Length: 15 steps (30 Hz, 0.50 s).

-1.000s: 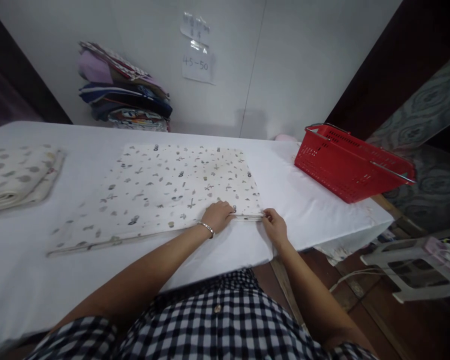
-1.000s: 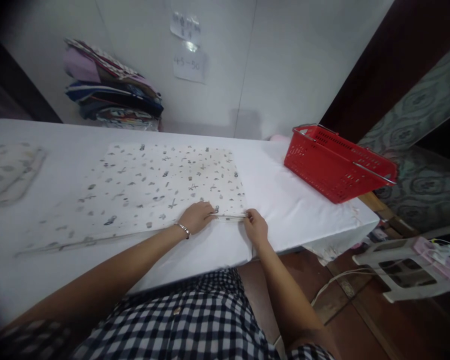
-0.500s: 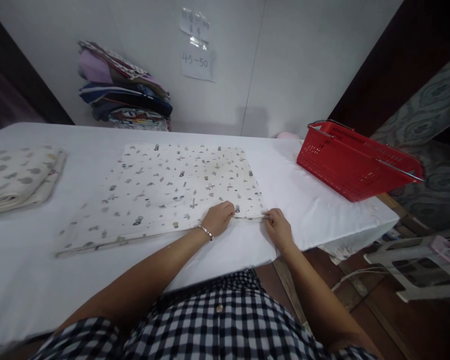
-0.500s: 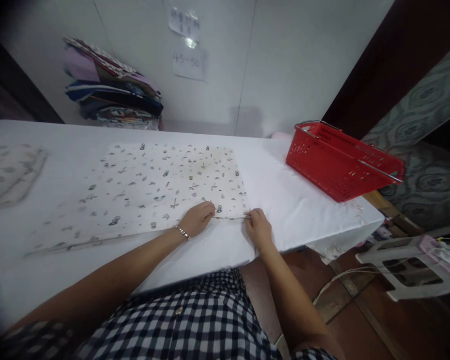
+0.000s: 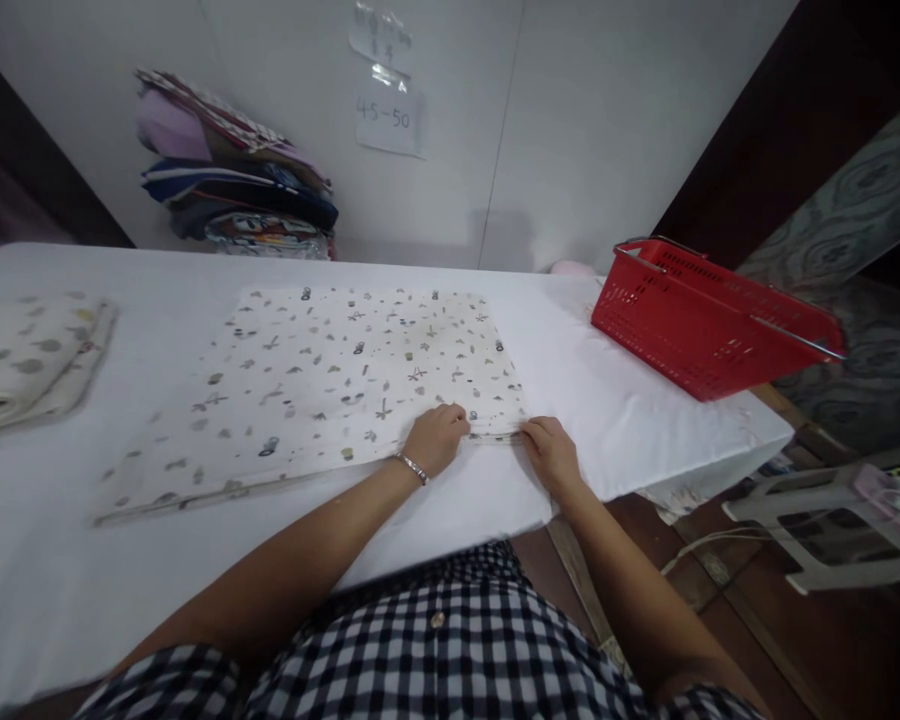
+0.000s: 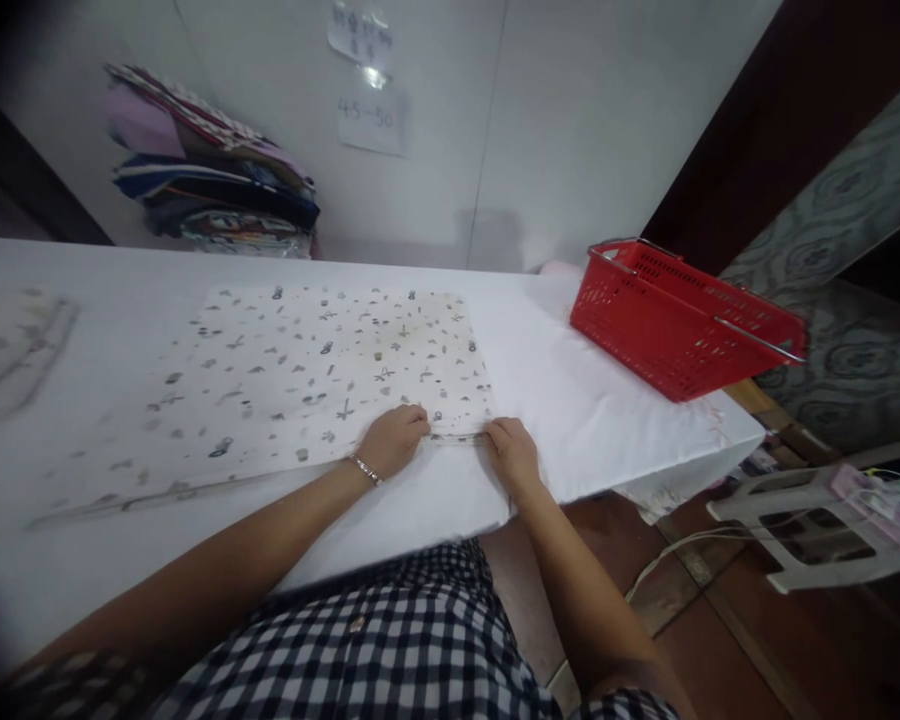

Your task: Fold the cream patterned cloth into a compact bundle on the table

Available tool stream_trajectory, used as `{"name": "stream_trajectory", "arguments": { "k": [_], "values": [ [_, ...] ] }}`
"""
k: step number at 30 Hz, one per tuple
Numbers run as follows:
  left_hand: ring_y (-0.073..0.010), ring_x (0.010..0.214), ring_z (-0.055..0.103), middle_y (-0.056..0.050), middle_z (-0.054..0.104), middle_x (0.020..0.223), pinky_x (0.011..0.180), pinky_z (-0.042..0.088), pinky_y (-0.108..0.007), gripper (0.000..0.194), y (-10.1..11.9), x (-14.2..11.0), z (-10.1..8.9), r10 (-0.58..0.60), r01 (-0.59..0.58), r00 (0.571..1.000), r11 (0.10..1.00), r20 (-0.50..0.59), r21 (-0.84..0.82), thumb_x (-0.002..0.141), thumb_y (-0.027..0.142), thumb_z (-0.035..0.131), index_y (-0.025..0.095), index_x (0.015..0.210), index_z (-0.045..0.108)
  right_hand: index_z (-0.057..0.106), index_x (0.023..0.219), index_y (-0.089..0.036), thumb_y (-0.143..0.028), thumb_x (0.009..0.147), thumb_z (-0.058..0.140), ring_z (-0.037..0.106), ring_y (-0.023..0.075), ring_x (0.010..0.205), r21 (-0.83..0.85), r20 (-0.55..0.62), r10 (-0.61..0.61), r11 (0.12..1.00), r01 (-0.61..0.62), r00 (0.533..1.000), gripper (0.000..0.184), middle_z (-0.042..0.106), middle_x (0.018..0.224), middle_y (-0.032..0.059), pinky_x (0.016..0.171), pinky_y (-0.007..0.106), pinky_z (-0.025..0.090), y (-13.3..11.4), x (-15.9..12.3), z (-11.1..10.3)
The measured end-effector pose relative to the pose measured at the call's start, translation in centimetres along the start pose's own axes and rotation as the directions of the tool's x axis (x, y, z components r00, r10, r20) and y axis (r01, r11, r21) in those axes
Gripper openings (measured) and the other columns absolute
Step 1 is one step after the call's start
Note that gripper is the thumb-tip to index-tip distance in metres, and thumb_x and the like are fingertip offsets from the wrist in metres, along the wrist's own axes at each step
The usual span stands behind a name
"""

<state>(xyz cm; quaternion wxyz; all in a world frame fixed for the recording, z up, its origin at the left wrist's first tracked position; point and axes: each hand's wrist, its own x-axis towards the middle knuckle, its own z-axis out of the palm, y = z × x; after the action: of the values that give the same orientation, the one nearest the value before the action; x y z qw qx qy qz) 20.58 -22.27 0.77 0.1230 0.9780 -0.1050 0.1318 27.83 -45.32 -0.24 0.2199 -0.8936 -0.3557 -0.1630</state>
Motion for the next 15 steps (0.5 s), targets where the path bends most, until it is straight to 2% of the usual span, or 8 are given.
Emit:
{"name": "stream_trajectory", "arguments": {
  "k": [8,12,15],
  "values": [
    [-0.018,0.089,0.053,-0.006,0.061,0.097,0.075,0.041,-0.032,0.021,0.1,-0.66,-0.43,0.048,-0.048,0.999,0.998,0.013,-0.036,0.083,0.007,0.044,0.018,0.087,0.061,0.066,0.098,-0.022,-0.027,0.092,0.041,0.053,0.0224,0.093,-0.031,0.007,-0.008,0.999,0.008,1.0,0.026,0.064,0.096,0.0075,0.081,0.036,0.047,0.67,-0.18,0.48],
    [-0.0199,0.089,0.052,-0.007,0.061,0.091,0.074,0.041,-0.034,0.019,0.26,-0.84,-0.55,0.053,-0.053,0.998,0.999,0.022,0.004,0.083,0.006,0.044,0.017,0.088,0.059,0.066,0.097,-0.022,-0.025,0.091,0.042,0.053,0.0227,0.094,-0.022,0.025,-0.015,1.0,0.016,1.0,0.025,0.064,0.097,0.0077,0.081,0.036,0.047,0.7,-0.08,0.41],
    [-0.02,0.088,0.052,-0.006,0.06,0.089,0.074,0.041,-0.034,0.014,0.43,-0.91,-0.64,0.062,-0.062,0.998,0.998,0.019,0.013,0.086,0.013,0.045,0.017,0.085,0.059,0.066,0.099,-0.021,-0.025,0.091,0.043,0.053,0.0227,0.095,-0.017,0.047,-0.027,0.999,0.028,0.999,0.025,0.064,0.099,0.0081,0.081,0.035,0.047,0.67,-0.03,0.17]
  ]
}}
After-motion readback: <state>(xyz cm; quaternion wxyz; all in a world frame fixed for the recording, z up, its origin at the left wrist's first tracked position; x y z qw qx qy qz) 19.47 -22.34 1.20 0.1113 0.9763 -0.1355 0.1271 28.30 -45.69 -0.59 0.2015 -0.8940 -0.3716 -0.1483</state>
